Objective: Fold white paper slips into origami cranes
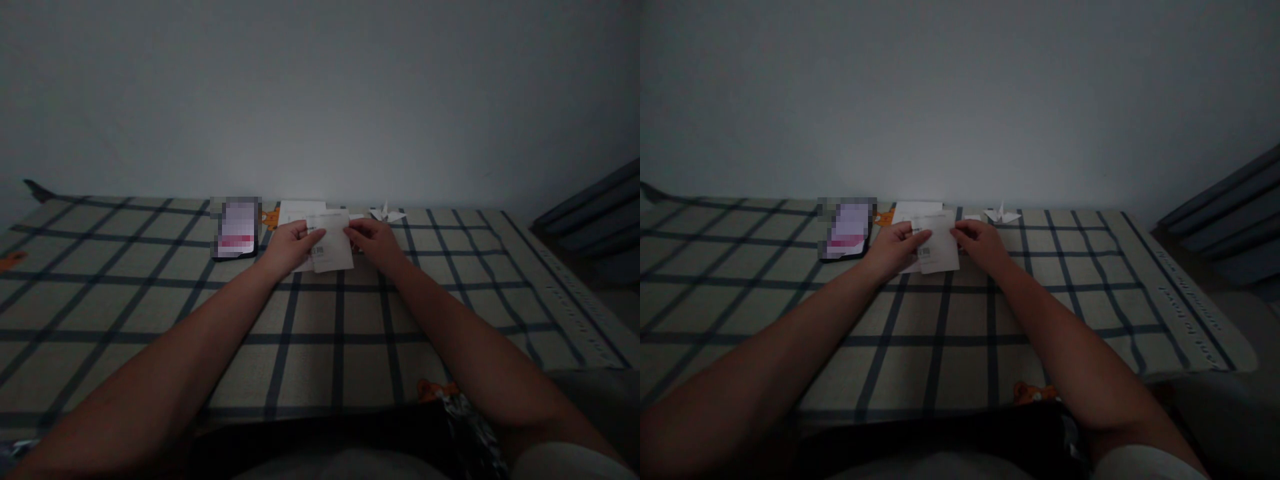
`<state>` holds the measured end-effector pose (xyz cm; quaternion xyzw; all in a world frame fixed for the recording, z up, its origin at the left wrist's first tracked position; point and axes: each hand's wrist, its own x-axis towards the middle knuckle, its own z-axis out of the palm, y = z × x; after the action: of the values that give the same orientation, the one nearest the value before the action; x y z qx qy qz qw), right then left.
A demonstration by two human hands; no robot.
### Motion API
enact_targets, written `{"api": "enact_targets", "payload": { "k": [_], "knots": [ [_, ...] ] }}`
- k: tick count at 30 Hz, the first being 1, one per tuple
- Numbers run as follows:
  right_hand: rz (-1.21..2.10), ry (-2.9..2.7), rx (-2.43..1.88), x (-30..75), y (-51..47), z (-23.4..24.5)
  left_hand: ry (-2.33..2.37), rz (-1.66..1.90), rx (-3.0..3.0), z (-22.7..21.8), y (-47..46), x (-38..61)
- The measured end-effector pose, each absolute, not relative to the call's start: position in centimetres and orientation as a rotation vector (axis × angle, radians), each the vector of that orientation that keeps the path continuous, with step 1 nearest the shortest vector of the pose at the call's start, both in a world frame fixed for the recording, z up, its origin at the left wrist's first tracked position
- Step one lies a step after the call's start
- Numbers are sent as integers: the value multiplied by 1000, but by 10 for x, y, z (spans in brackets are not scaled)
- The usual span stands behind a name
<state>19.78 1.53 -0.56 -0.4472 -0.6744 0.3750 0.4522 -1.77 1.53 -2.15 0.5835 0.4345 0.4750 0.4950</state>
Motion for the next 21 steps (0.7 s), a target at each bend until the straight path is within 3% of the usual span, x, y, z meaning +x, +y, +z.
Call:
{"api": "enact_targets", "payload": {
  "k": [21],
  "knots": [
    [952, -1719, -1151, 198, 13, -2, 993, 1201, 1272, -19, 14, -14]
  ]
}}
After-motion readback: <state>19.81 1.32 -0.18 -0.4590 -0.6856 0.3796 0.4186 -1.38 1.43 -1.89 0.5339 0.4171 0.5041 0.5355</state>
